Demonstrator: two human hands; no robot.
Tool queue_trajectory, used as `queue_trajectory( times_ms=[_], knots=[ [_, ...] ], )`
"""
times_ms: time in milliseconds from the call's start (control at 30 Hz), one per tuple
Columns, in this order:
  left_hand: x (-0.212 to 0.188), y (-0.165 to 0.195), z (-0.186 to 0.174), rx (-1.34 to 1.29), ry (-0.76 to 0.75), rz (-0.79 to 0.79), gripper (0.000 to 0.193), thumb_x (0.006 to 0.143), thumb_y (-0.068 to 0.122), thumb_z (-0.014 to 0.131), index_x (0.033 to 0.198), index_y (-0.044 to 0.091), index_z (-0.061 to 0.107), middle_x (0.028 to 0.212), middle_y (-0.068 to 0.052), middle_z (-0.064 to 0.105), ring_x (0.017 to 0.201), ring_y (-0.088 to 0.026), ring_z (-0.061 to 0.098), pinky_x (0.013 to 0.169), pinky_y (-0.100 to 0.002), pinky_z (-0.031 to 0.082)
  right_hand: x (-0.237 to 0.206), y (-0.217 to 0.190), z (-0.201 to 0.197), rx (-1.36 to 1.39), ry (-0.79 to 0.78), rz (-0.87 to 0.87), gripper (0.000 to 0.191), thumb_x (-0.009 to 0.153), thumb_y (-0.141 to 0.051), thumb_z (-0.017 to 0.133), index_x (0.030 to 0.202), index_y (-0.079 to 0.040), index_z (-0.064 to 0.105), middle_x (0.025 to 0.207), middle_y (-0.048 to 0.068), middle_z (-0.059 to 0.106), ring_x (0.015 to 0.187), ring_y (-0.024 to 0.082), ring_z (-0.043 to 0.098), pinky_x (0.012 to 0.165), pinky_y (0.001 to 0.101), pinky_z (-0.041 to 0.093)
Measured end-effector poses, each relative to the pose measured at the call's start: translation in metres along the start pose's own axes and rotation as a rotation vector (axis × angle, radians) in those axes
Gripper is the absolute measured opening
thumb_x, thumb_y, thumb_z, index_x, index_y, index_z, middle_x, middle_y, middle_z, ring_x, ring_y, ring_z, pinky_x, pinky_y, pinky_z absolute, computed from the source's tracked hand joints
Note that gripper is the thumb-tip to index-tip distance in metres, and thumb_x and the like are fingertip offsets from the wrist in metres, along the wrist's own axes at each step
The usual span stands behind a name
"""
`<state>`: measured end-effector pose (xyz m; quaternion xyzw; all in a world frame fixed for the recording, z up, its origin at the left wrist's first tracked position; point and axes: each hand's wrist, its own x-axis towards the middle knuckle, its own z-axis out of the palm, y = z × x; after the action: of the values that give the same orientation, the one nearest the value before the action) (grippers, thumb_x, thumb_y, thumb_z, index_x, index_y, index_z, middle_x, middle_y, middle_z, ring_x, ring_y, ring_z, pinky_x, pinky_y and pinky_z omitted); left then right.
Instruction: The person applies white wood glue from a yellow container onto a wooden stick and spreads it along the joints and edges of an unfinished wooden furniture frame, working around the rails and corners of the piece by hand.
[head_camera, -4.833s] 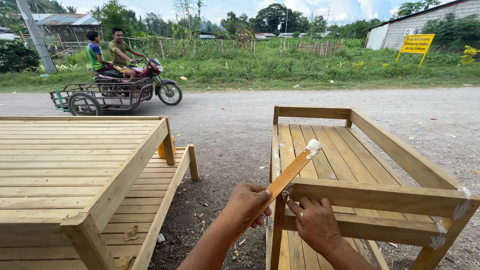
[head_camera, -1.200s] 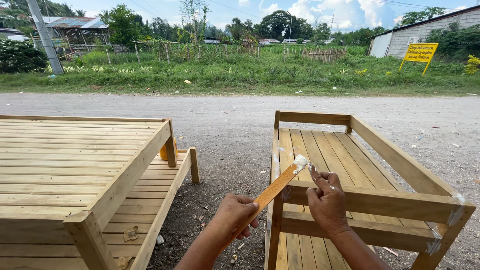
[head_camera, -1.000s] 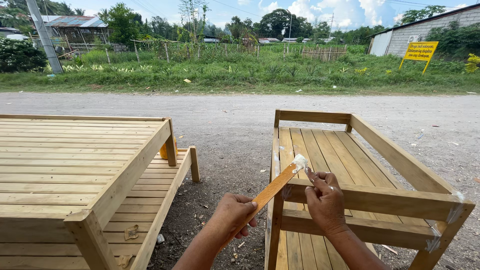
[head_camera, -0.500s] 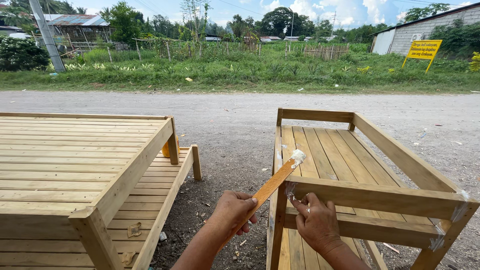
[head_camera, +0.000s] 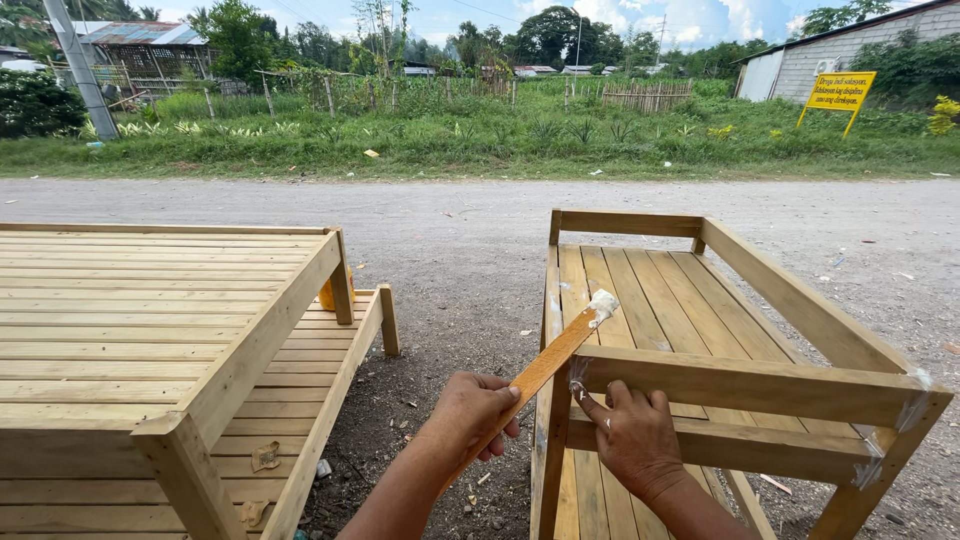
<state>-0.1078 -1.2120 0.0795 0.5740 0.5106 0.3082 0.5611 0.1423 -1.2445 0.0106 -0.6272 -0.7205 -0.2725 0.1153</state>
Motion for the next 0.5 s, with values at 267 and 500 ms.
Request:
queue_trajectory(
  times_ms=[267, 500],
  knots=[
    [0.0019, 0.0040, 0.0002, -0.016, -0.015, 0.024, 0.038, 0.102, 0.022, 0.060, 0.131, -0.001, 0.067, 0.069, -0.013, 0.070, 0.039, -0.013, 0.057, 0.032, -0.025, 0.048, -0.0038, 0.0072, -0.0087, 0.043, 0.126, -0.094, 0.045, 0.084, -0.020, 0.065, 0.128, -0.027, 0.071, 0.101, 0.006, 0.058, 0.086, 0.019, 0.059, 0.082, 0.0392, 0.038],
    [0.0058, 0.0044, 0.0050, -0.017, -0.014, 0.023, 0.039, 0.102, 0.022, 0.061, 0.132, -0.001, 0.066, 0.068, -0.013, 0.070, 0.039, -0.013, 0.056, 0.032, -0.025, 0.047, -0.0022, -0.0020, -0.0098, 0.001, 0.013, -0.098, 0.046, 0.085, -0.019, 0.066, 0.130, -0.028, 0.071, 0.103, 0.007, 0.057, 0.086, 0.021, 0.058, 0.083, 0.0404, 0.037]
  ],
)
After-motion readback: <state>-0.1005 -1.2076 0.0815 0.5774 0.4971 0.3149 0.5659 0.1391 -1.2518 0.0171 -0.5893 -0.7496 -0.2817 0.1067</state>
